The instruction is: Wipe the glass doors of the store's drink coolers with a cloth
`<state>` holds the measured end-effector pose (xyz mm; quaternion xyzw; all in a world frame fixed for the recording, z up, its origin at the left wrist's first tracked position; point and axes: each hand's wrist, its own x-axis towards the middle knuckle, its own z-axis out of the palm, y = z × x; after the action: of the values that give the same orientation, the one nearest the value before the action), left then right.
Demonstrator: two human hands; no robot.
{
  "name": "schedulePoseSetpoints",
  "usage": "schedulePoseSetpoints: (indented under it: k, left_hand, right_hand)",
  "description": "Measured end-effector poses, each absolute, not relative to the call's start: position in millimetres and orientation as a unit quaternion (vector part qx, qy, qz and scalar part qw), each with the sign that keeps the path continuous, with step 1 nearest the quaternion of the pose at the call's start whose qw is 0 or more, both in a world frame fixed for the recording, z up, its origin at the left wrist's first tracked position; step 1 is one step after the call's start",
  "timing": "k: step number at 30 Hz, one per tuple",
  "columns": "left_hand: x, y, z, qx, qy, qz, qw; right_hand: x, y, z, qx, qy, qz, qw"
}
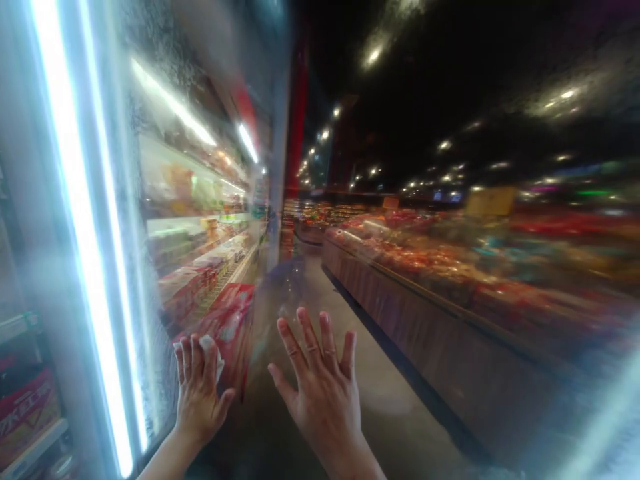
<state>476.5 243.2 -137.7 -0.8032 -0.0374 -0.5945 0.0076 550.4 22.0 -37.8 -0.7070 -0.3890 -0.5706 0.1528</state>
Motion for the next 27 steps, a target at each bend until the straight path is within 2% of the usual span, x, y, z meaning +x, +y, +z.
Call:
schedulePoseSetpoints:
  k: [4, 9, 11, 17, 19, 24, 27]
  left_hand:
    - [482.4, 248.0, -102.9, -0.786, -0.039, -0.616, 0.001]
    - [477.2, 224.5, -163.4, -0.808, -0.019, -0.589, 0.030]
    - [476.5, 219.4, -171.1, -0.810, -0.009, -0.585, 0.036]
    - [488.2, 224.9, -86.4, -0.786, -0.017, -0.617, 0.022]
    - [489.6, 218.3, -91.6, -0.790, -0.011, -0.613, 0.030]
    - [489.9, 197.5, -146.2, -0.794, 0.049, -0.599, 0.087]
    - [493.8, 195.3, -119.6, -0.797, 0.036, -0.600, 0.066]
  right_hand:
    - [550.1, 22.3, -37.8, -0.702, -0.385, -0.581, 0.145]
    - [548.9, 22.1, -38.5, -0.704, -0.384, -0.580, 0.145]
    - [548.6, 22.0, -38.5, -0.703, -0.384, -0.581, 0.143]
    - [550.4, 22.7, -39.0, -0.703, -0.379, -0.587, 0.135]
    - [551.4, 23.0, -40.2, -0.705, -0.377, -0.586, 0.134]
    - [552.8, 24.7, -41.8, -0.713, -0.375, -0.580, 0.124]
    - [552.8, 24.8, -40.8, -0.715, -0.378, -0.576, 0.121]
